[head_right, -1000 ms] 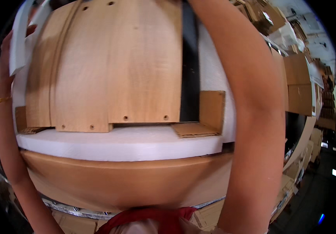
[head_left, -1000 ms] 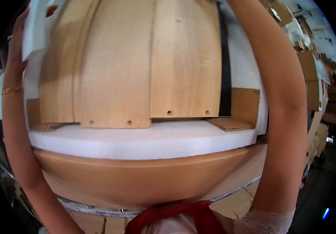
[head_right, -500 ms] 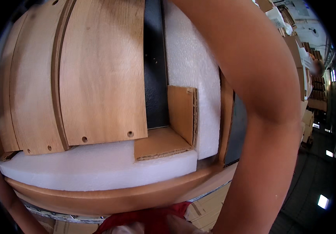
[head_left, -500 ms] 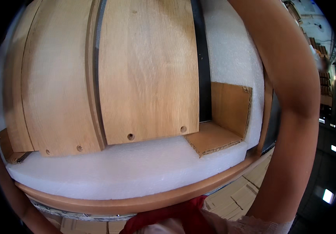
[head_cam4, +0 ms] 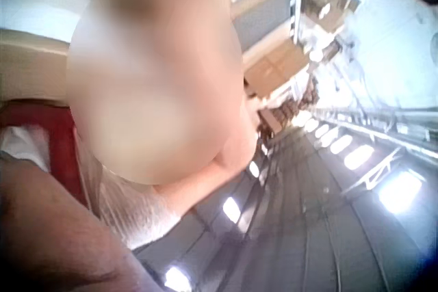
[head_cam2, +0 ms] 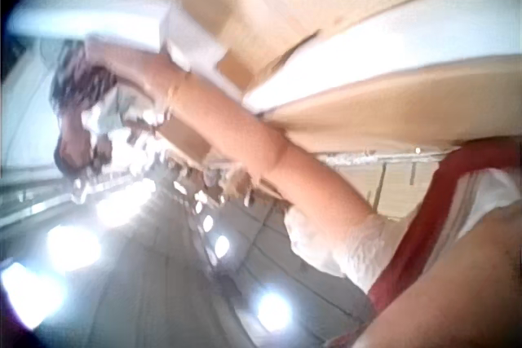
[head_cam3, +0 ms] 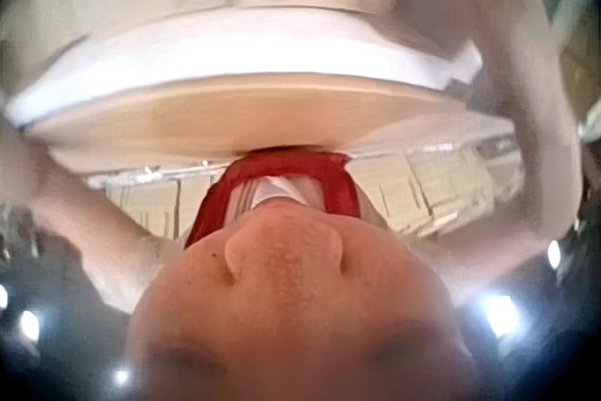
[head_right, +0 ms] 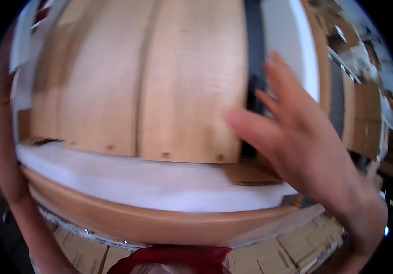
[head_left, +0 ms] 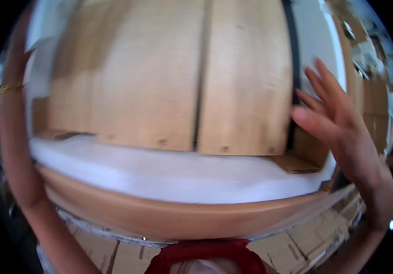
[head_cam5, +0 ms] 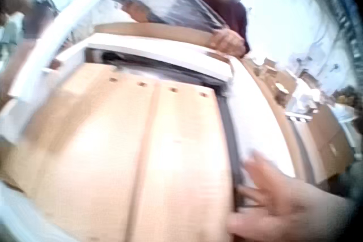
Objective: The person packs wooden furniture panels and hardware into a cardboard box on a conveyor belt, placing foam spacers and smaller boxes inside, then goes to retrieve more foam wrap.
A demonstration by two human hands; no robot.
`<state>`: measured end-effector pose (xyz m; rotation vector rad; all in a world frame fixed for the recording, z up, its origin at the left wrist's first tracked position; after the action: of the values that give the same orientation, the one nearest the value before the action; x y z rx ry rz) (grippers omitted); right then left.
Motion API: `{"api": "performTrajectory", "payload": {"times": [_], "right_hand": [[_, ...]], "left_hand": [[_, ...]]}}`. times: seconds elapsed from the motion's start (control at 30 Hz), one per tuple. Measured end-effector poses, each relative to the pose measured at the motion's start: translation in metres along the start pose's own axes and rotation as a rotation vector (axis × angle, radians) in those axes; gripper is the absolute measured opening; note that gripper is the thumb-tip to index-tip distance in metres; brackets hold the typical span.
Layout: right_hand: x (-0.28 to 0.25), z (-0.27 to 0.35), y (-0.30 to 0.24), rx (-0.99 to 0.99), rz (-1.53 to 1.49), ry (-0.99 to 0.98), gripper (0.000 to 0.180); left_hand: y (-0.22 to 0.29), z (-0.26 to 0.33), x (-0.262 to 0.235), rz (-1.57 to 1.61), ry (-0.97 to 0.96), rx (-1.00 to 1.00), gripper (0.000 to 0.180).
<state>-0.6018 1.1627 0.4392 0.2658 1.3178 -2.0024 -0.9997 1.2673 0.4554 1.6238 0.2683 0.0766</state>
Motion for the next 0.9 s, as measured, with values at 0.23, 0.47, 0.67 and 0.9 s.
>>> {"api": "performTrajectory", "payload": {"times": [0.23, 0.47, 0.67, 0.9], "right_hand": [[0.035, 0.022, 0.004, 0.536, -0.015, -0.091, 0.075], [0.050, -0.010, -0.002, 0.264, 0.331, -0.040, 0.038], [0.050, -0.001, 0.001, 0.131, 0.467, -0.041, 0.045], [0.044, 0.011, -0.067, -0.075, 1.105, -0.152, 0.041]], "left_hand": [[-0.013, -0.009, 0.002, 0.188, -0.092, 0.135, 0.041], [-0.001, -0.021, -0.039, 0.327, 0.080, 0.039, 0.034], [-0.018, -0.037, -0.046, -0.101, 0.199, 0.219, 0.050], [0.021, 0.036, 0.056, 0.042, -0.149, 0.009, 0.040]]}}
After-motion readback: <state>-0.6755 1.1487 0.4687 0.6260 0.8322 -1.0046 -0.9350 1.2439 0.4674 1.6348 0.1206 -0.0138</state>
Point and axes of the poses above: each hand's wrist, its own z-axis away from the middle knuckle, its own x-axis out of the palm, y = z × x, the point moved 6 cm from there along -z, towards the middle knuckle, and after that the axes turned 3 degrees about -z, right-handed, at the moved point
